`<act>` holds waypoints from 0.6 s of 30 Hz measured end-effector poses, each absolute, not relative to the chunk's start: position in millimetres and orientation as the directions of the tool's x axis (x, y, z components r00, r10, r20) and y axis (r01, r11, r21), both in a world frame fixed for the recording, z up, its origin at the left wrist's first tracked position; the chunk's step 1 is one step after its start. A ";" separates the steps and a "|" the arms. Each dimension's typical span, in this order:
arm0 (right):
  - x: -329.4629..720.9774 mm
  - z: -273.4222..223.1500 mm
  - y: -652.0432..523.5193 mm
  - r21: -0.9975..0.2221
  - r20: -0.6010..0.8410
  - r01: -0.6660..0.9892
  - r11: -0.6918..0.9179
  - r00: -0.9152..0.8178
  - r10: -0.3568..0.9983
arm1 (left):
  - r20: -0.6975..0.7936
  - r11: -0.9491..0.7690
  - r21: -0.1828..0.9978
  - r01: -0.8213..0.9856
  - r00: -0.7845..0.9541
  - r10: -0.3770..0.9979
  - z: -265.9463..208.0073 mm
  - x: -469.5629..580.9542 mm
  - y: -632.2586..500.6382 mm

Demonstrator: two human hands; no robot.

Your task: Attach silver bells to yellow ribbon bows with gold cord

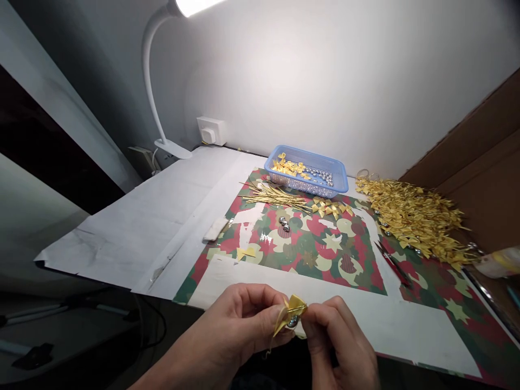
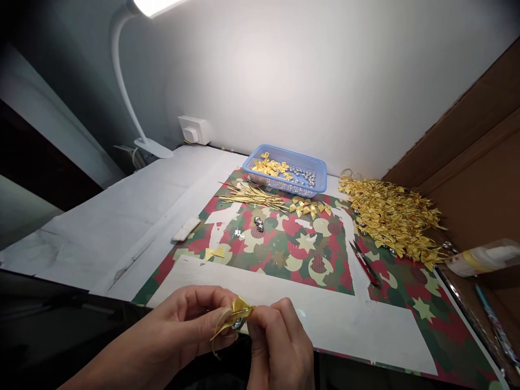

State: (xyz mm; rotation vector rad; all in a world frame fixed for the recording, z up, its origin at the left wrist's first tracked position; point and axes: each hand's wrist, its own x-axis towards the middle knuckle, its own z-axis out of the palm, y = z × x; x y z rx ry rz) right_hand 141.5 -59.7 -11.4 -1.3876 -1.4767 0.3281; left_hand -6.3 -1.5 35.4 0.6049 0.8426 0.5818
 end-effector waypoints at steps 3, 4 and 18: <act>141.2 -12.9 -60.1 -0.767 0.481 0.568 0.298 0.201 0.854 | -0.506 0.679 0.698 -0.225 0.516 0.691 34.8 -5.8 -1.8; 141.5 -13.3 -60.3 -0.768 0.476 0.567 0.299 0.193 0.858 | -0.506 0.678 0.700 -0.225 0.514 0.693 34.7 -5.8 -2.0; 140.4 -16.4 -58.1 -0.772 0.491 0.555 0.310 0.209 0.846 | -0.531 0.705 0.668 -0.240 0.509 0.677 32.6 -8.1 -2.6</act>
